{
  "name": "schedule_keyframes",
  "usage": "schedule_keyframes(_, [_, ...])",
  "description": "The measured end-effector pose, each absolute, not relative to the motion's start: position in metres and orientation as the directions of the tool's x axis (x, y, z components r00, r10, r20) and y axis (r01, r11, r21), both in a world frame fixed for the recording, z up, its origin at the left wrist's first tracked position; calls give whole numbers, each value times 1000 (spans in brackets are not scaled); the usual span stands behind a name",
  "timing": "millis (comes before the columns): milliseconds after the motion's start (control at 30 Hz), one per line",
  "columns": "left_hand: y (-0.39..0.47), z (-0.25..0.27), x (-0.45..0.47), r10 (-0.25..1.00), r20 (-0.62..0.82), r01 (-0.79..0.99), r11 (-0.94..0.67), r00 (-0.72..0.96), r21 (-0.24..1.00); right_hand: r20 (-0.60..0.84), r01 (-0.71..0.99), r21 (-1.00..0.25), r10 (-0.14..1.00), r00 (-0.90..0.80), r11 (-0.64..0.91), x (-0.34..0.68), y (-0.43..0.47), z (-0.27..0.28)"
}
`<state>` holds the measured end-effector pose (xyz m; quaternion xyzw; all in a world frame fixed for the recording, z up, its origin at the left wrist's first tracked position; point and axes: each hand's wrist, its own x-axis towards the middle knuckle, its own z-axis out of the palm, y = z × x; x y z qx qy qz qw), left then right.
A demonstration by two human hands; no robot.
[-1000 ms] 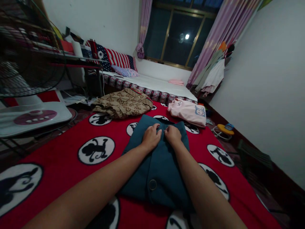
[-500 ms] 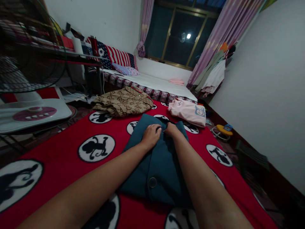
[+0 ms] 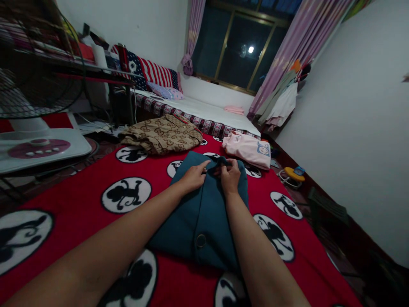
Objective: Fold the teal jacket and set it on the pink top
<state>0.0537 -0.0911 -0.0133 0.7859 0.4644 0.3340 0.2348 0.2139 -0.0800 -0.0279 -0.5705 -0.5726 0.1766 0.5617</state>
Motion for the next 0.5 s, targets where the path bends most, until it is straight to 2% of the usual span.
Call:
schedule_keyframes(100, [-86,-14,49,925,319,465,-380,207,800,435,354,-861,889,139,366,212,-69,-34])
schedule_keyframes(167, [-84,-16,48,926,373,441,-360,61,822,424,389,-842,904,48,374,212,-62,-39])
schedule_keyframes(233, [-84,-17,48,899,438,479,-381,-8,791,404,463,-808,915,-13,363,212,-58,-42])
schedule_keyframes(300, [-88,-18,50,873,486,534,-433,47,726,395,503,-791,919,-16,349,212,-58,-43])
schedule_keyframes(400, [-94,-17,53,842,513,585,-504,167,636,452,514,-780,889,68,357,213,-66,-37])
schedule_keyframes(500, [-97,-18,55,858,471,588,-494,207,641,510,619,-721,842,173,310,213,-80,-25])
